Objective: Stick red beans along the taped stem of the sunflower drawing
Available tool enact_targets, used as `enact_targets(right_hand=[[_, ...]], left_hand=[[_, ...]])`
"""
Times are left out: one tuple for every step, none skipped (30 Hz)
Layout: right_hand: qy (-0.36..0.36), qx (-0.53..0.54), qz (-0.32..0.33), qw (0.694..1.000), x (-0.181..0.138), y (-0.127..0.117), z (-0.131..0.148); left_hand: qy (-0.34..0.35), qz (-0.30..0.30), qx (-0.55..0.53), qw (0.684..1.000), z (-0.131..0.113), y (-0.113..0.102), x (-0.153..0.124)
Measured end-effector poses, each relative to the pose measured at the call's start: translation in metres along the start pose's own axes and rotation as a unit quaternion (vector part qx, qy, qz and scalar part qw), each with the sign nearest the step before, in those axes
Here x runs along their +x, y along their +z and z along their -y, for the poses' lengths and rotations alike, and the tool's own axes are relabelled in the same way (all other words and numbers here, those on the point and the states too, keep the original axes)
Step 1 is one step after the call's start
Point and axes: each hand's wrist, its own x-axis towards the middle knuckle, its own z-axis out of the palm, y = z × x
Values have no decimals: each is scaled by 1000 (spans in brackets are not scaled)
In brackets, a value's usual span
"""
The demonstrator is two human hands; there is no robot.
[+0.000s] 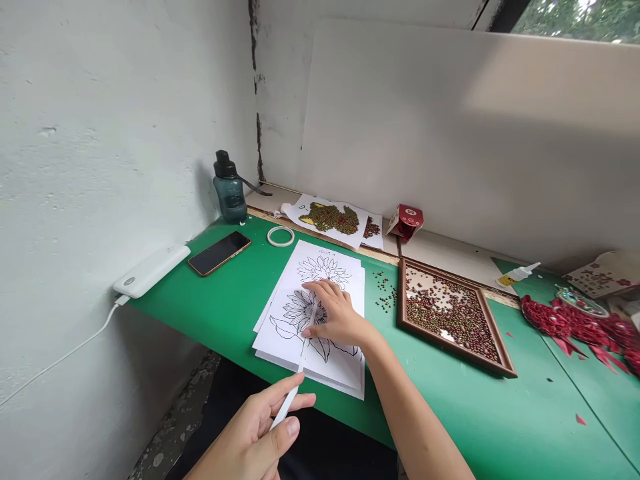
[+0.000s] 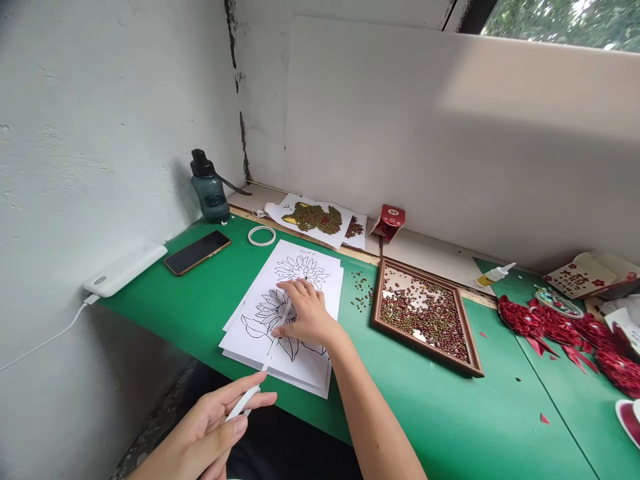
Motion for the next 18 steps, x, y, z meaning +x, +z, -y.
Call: enact_targets(right_hand=[[0,2,2,1000,0,0,0],[1,5,3,1000,0,-1,-1],[2,7,2,1000,-1,-1,-1],[1,9,2,1000,-1,-2,-1],[0,13,2,1000,-1,-2,0],[-1,17,1,1000,0,-3,0],[1,22,-2,1000,0,-3,0],[4,28,-6,1000,1,-3,0],[7,33,-11,999,1,-3,0],[10,37,-18,999,2,-3,0],[12,41,-25,999,2,-3,-1],[12,43,-32,998,2,-3,-1],[11,43,-38,998,3,-2,-2],[9,43,-45,998,3,-1,-3],[7,41,-53,998,4,0,-4],[5,41,-62,997,5,1,-6],[4,43,-73,996,6,3,-8],[4,46,-87,995,7,4,-10]], left_hand=[[0,-4,0,1000,1,0,-1],[1,-7,-1,1000,1,1,-2],[0,-11,-1,1000,1,1,-3],[-1,-14,-2,1000,1,1,-4],[-4,-15,-3,1000,1,1,-4],[-7,-15,-4,1000,1,1,-5],[-9,-13,-4,1000,0,1,-5],[-9,-10,-5,1000,0,1,-5],[-10,-7,-8,1000,-1,1,-5],[-9,-4,-12,1000,-2,2,-5],[-9,-1,-17,1000,-2,2,-5],[-9,1,-20,1000,-3,2,-5],[-8,2,-22,1000,-3,2,-4],[-7,3,-21,1000,-3,2,-4],[-6,5,-18,1000,-3,1,-4],[-6,9,-15,1000,-2,1,-4],[-6,13,-11,1000,-2,0,-4],[-6,16,-8,1000,-1,0,-3]])
